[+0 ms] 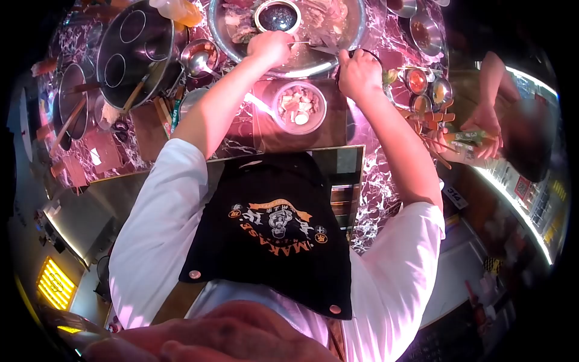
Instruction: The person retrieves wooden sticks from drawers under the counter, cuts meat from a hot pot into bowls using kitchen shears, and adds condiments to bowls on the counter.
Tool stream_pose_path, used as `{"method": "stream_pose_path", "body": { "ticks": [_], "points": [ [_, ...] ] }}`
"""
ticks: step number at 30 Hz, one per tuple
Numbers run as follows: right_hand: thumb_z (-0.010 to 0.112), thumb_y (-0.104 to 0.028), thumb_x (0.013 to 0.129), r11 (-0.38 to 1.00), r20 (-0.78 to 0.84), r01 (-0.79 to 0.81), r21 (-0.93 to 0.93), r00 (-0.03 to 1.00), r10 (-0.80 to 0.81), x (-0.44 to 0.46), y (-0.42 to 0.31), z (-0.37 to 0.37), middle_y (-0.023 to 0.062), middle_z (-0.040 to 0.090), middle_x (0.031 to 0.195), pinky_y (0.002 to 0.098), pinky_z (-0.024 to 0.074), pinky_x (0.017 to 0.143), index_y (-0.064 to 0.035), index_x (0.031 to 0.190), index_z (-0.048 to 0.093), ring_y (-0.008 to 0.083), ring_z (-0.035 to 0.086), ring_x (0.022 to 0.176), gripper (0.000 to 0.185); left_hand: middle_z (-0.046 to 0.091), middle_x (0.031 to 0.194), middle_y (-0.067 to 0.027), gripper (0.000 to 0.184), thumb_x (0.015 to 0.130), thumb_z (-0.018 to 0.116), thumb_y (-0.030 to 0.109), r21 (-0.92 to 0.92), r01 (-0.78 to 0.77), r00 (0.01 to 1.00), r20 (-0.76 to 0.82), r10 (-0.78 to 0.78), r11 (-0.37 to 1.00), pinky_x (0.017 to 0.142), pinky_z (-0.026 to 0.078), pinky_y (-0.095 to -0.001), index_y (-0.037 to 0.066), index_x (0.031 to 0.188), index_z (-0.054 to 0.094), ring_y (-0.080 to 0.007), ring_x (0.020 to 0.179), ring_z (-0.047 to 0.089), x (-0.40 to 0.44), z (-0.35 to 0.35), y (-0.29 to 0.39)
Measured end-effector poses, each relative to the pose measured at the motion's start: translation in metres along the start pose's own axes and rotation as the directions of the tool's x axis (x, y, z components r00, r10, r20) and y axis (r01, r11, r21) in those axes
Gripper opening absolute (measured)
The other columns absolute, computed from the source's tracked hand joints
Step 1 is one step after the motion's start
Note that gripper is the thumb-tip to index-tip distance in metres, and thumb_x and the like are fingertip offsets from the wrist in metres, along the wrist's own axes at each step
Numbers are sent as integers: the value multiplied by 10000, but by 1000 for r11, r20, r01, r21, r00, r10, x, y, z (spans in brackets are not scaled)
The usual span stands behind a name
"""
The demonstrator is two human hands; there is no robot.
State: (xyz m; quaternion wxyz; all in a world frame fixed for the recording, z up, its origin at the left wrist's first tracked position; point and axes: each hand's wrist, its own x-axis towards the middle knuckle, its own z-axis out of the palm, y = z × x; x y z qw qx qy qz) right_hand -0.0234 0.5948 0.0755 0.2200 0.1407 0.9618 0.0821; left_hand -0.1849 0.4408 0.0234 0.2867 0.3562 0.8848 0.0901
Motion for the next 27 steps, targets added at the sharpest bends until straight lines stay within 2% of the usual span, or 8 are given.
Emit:
{"method": "stream_pose_path", "body": {
  "ticks": [5,8,12,13,15,17,19,27],
  "points": [
    [615,-272,780,911,272,-196,362,957,98,18,24,-3,264,630,1145,422,487,948,-52,1254,549,353,616,1099,527,673,1139,-101,327,818,576,180,-122,158,987,9,-159,980,929,488,-376,194,1120,700,-284,1080,628,-22,6,-30],
    [674,-320,740,803,248,-237,547,962,116,36,49,17,256,645,1119,390,483,948,-29,1167,651,355,624,1071,517,675,1123,-115,333,812,571,156,-219,130,989,-39,-142,967,926,487,-393,153,1122,693,-304,1066,630,-32,27,-36],
    [691,-283,773,826,290,-246,507,951,106,70,51,36,204,693,824,370,501,774,19,964,709,258,674,797,358,685,1056,-141,322,798,568,135,-239,205,977,-6,-213,949,879,504,-410,131,1094,695,-332,997,650,-24,45,-29],
    [691,-283,773,822,291,-256,509,950,115,70,48,42,204,693,824,370,501,774,19,964,709,258,674,797,358,685,1056,-141,322,798,568,135,-234,196,979,-5,-203,952,879,504,-410,131,1094,695,-332,997,650,-16,51,-29],
    [613,-430,762,802,310,-266,534,945,107,69,48,49,295,645,1019,401,485,900,37,966,694,378,630,1033,515,692,1026,-135,291,803,576,147,-314,196,972,-60,-226,929,864,507,-413,146,1061,709,-333,981,653,0,62,-22],
    [614,-412,767,774,334,-303,556,934,126,36,38,26,292,636,1088,420,488,908,-13,1115,663,380,623,1058,531,695,1014,-132,277,813,577,157,-376,181,968,-93,-231,909,859,507,-413,151,1055,713,-330,973,655,2,68,-16],
    [629,-378,764,823,173,-413,390,911,375,6,29,9,249,628,1142,451,492,908,-96,1263,563,386,611,1073,577,697,1002,-129,264,824,578,167,-437,162,962,-132,-241,885,853,508,-413,157,1049,716,-327,966,658,6,66,-13],
    [695,-296,712,965,-83,-155,212,981,176,9,19,18,153,595,1078,451,494,891,-141,1203,499,335,589,1066,551,699,988,-132,248,869,555,204,-426,91,953,-225,-203,900,839,510,-409,171,1051,719,-327,943,661,3,59,-11]
  ]
}}
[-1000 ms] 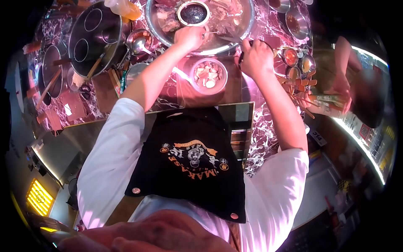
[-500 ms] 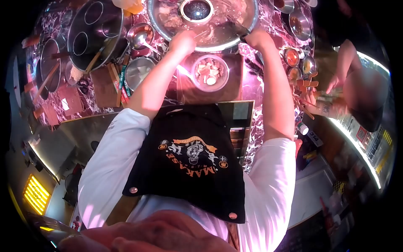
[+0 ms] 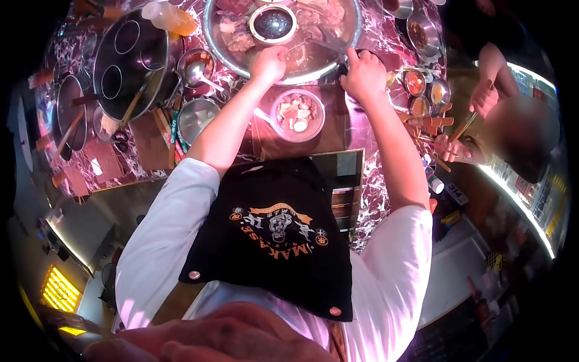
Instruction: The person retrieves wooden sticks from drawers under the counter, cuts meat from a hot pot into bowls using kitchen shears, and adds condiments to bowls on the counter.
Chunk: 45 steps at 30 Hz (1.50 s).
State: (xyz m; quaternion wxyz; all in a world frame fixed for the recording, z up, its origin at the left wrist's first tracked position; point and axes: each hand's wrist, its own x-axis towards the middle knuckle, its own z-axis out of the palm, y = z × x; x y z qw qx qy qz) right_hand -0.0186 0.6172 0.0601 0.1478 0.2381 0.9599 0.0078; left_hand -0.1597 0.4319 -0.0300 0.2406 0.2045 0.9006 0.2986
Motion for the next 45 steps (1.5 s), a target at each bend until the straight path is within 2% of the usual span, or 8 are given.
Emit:
{"method": "stream_pose_path", "body": {
  "ticks": [5,11,17,26,28,36,41,45],
  "points": [
    [674,-257,750,994,97,-21,104,995,11,21,2,16,192,584,1142,450,481,935,-165,1287,489,362,571,1109,575,699,971,-144,248,878,548,205,56,-36,999,-18,37,998,826,515,-412,147,1049,717,-331,927,664,-12,-10,-10],
    [653,-270,770,973,165,-100,208,984,66,23,2,12,224,572,1209,451,481,952,-175,1327,485,370,571,1139,590,692,937,-157,253,791,577,132,-141,-4,989,-148,-17,990,800,516,-455,135,1004,711,-364,909,655,-7,10,-23],
    [668,-289,759,977,181,-69,200,983,32,23,0,17,223,586,1192,444,487,946,-175,1331,482,365,584,1119,612,694,954,-155,240,868,558,178,-7,9,999,-32,-9,1000,804,524,-410,120,1039,715,-339,904,668,12,22,-10],
    [696,-385,749,985,215,-103,139,974,71,19,-10,21,204,611,1163,437,490,939,-149,1328,479,355,593,1107,662,689,953,-161,211,887,578,210,-189,-64,997,17,69,980,793,523,-400,135,1016,727,-341,894,665,28,34,3],
    [697,-394,750,949,189,-107,296,981,51,19,-8,30,192,611,1173,440,490,935,-150,1327,482,345,596,1107,662,687,950,-165,206,889,575,201,-229,-40,999,8,42,973,794,523,-399,130,1007,729,-344,897,664,27,35,0],
    [656,-321,776,949,192,-117,292,979,62,21,-11,38,176,628,1180,441,498,916,-146,1335,481,348,625,1059,612,688,943,-177,203,886,579,185,-246,-94,995,-45,86,965,784,525,-387,110,1002,728,-338,890,672,29,42,-8],
    [594,-199,786,949,179,-41,314,984,-17,14,1,46,217,676,991,479,507,853,-158,1276,550,391,648,945,493,699,923,-175,197,880,596,161,-299,-96,993,-96,70,949,765,526,-361,85,1008,726,-301,863,690,34,51,-20],
    [608,-249,790,916,182,-134,377,981,69,-17,9,31,216,672,998,475,506,857,-168,1279,545,388,644,959,500,694,934,-174,239,822,586,136,-408,-79,994,-104,39,910,791,524,-386,106,1013,727,-324,886,681,34,47,-26]
  ]
}}
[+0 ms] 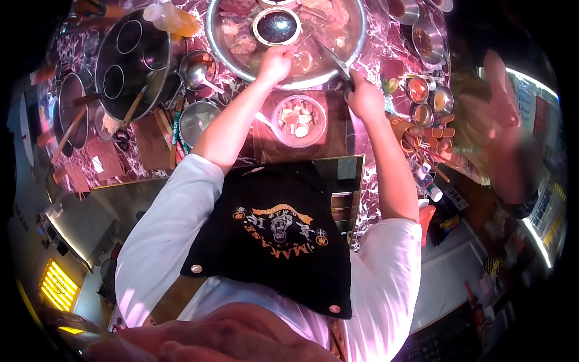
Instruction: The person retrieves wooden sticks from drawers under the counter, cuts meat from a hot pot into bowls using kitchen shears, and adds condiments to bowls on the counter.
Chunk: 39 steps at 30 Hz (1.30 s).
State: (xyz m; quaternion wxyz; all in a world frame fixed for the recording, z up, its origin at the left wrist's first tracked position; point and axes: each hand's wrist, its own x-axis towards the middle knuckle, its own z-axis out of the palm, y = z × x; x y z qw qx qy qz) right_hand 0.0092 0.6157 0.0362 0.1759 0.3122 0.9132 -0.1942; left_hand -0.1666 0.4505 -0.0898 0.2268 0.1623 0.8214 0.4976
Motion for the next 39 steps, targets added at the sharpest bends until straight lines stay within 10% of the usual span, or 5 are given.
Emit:
{"method": "stream_pose_path", "body": {
  "ticks": [7,15,18,27,39],
  "points": [
    [671,-383,745,999,-89,34,4,995,-34,17,-14,11,197,598,1174,462,496,901,-190,1354,456,358,607,1079,674,690,1000,-176,232,847,595,186,13,52,991,126,-53,999,835,514,-373,120,1024,730,-314,951,669,-13,-11,24],
    [607,-118,762,962,-193,71,264,981,-20,-71,19,12,211,674,1009,454,521,819,-183,1325,524,393,653,917,573,716,930,-112,204,919,564,86,-199,84,987,155,-53,976,726,511,-294,16,1047,706,-189,826,667,-32,-41,29],
    [708,-223,698,958,-292,131,255,955,-53,-126,-7,-3,132,623,1066,419,519,826,-166,1355,467,326,628,965,702,520,709,18,213,936,562,66,-526,573,805,505,-311,629,406,265,-176,20,1125,650,-48,488,386,-63,-77,45],
    [731,-161,711,979,-253,193,58,952,-173,-213,-52,44,161,590,1092,442,491,888,-161,1359,469,366,581,1038,699,520,678,-6,209,937,496,38,-335,783,569,726,-386,524,389,258,-205,6,1083,642,-58,462,363,-204,-134,44],
    [674,-222,739,991,-89,-115,74,989,122,-293,-71,32,173,625,1073,436,522,848,-195,1357,465,353,633,990,653,495,675,48,231,932,553,88,-352,496,800,542,-259,794,424,252,-191,14,1125,656,-22,489,356,-232,-118,4]
  ]
}}
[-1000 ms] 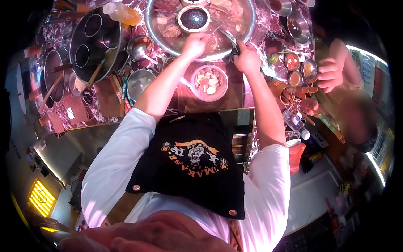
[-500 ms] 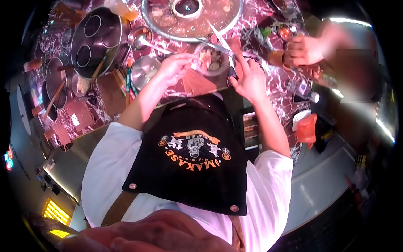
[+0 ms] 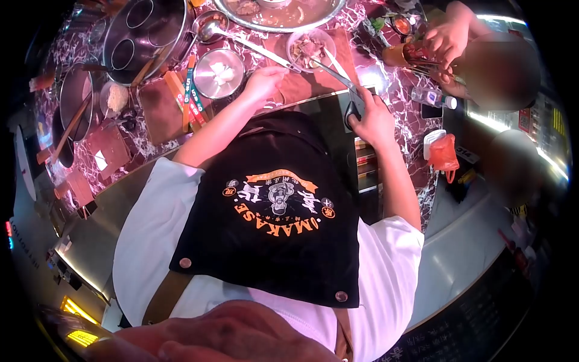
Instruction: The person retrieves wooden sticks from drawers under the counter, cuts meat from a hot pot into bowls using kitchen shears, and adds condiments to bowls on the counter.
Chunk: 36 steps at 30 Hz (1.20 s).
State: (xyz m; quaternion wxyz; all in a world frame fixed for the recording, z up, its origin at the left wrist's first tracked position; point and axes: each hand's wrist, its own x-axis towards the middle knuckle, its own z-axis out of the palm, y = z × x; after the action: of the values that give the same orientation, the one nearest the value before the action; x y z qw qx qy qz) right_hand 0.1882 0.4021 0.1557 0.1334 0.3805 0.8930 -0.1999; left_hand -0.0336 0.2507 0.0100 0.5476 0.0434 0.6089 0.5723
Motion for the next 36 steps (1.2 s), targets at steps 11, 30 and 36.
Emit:
{"method": "stream_pose_path", "body": {
  "ticks": [11,30,36],
  "points": [
    [701,-293,740,993,122,103,54,987,-109,53,9,7,170,647,1146,406,498,860,-121,1300,505,336,636,978,618,675,879,-182,222,917,556,196,770,-414,824,90,559,485,707,524,-429,120,1059,708,-359,827,656,-22,3,7],
    [663,-294,739,983,132,46,-178,991,-22,19,16,-34,141,617,1128,440,512,864,-205,1332,468,330,631,1023,631,682,850,-171,206,898,566,188,801,-351,790,-26,613,486,707,528,-436,102,1001,722,-360,786,661,-12,5,-2],
    [633,-209,776,987,23,109,-117,994,-107,54,4,16,196,641,1116,467,505,862,-167,1322,502,381,629,1009,563,687,873,-162,212,898,550,177,846,-347,777,18,629,405,730,525,-460,130,1009,725,-360,811,662,-18,21,3]
  ]
}}
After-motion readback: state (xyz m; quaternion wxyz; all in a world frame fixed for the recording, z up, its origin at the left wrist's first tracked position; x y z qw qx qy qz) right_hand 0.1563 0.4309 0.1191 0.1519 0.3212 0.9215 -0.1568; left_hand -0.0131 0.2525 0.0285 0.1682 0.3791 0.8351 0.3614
